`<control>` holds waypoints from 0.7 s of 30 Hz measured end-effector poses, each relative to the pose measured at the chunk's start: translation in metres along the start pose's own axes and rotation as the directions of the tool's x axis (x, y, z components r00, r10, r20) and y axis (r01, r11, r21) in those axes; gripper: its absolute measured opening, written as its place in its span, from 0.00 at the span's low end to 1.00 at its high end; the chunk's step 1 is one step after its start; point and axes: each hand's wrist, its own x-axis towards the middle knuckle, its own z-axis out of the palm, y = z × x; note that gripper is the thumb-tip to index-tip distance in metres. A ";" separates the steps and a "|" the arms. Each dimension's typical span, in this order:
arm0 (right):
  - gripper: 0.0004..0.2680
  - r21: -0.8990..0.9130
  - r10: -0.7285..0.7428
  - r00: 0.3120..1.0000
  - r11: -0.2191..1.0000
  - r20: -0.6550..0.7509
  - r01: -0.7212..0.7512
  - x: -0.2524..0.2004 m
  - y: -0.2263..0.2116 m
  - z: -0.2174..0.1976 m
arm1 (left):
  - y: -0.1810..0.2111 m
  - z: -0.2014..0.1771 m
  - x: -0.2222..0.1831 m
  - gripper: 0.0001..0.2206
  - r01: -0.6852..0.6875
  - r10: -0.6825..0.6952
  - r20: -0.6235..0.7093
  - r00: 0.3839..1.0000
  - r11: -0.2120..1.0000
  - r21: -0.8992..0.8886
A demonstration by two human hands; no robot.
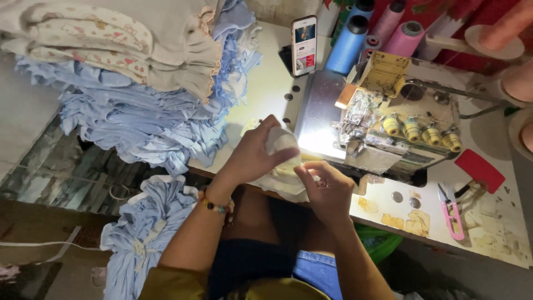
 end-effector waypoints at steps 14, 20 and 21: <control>0.07 -0.062 0.335 0.916 0.932 -0.221 -0.356 0.010 0.120 0.000 | -0.087 0.100 0.107 0.20 -0.081 0.024 0.203 0.979 0.958 0.275; 0.08 0.321 0.508 0.860 0.824 -0.056 -0.466 0.015 0.169 0.013 | -0.128 0.135 0.111 0.29 -0.546 0.696 -0.050 0.716 0.604 0.580; 0.08 0.356 0.504 0.864 0.811 -0.021 -0.464 0.016 0.165 0.011 | -0.113 0.133 0.101 0.17 -0.554 0.764 0.014 0.646 0.455 0.697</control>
